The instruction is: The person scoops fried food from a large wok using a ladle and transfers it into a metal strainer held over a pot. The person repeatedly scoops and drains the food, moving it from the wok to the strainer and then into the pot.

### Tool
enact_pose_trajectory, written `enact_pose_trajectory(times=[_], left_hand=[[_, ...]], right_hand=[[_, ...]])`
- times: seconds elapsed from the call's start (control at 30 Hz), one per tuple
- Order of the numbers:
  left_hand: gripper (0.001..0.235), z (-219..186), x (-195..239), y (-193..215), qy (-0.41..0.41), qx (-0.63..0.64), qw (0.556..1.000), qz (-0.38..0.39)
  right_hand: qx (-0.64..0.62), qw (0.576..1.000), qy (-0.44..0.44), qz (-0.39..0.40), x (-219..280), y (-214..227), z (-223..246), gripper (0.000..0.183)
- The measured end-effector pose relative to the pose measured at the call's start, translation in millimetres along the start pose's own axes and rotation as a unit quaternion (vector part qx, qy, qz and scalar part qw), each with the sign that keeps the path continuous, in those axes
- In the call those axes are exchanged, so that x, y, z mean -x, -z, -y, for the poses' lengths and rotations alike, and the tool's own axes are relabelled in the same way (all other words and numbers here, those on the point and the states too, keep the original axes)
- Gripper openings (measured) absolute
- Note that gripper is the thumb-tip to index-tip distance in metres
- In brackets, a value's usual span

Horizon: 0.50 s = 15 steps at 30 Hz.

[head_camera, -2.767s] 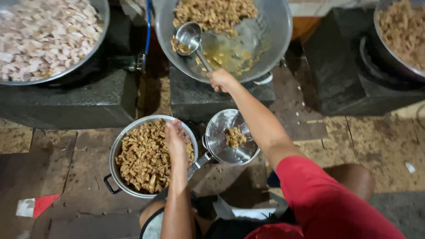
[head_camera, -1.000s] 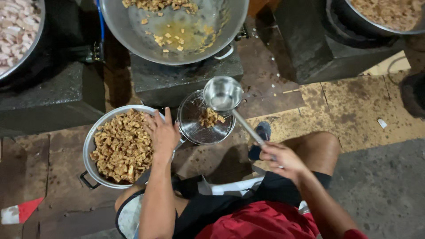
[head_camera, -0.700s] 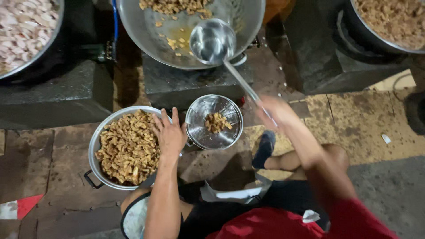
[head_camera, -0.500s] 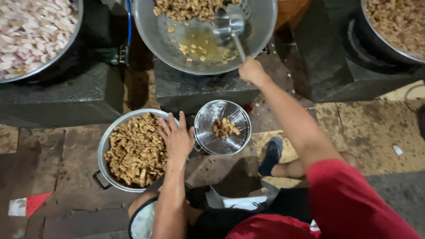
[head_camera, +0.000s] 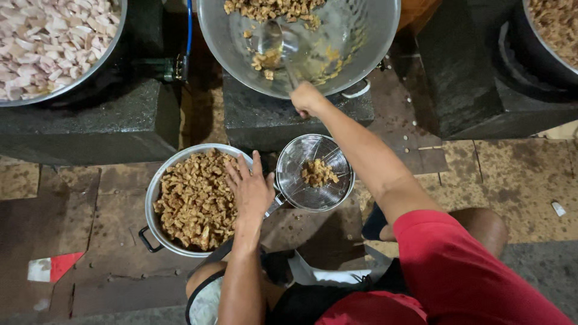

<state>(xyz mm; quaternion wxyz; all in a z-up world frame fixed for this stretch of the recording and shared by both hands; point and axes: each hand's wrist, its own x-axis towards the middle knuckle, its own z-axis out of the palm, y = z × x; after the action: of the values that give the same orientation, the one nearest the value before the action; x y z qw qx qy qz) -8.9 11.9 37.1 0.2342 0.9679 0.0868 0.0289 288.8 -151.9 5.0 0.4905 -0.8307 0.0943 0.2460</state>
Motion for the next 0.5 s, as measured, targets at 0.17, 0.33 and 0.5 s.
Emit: enact_pose_trajectory(times=[0.17, 0.33, 0.5], left_hand=[[0.074, 2, 1, -2, -0.003, -0.008, 1.000, -0.009], [0.075, 8, 1, 3, 0.011, 0.018, 1.000, 0.003], [0.076, 13, -1, 5, 0.010, -0.008, 1.000, -0.009]], right_hand=[[-0.128, 0.988, -0.013, 0.083, -7, -7, 19, 0.020], [-0.190, 0.975, -0.026, 0.113, -15, -14, 29, 0.011], [-0.316, 0.930, -0.055, 0.178, -11, 2, 17, 0.014]])
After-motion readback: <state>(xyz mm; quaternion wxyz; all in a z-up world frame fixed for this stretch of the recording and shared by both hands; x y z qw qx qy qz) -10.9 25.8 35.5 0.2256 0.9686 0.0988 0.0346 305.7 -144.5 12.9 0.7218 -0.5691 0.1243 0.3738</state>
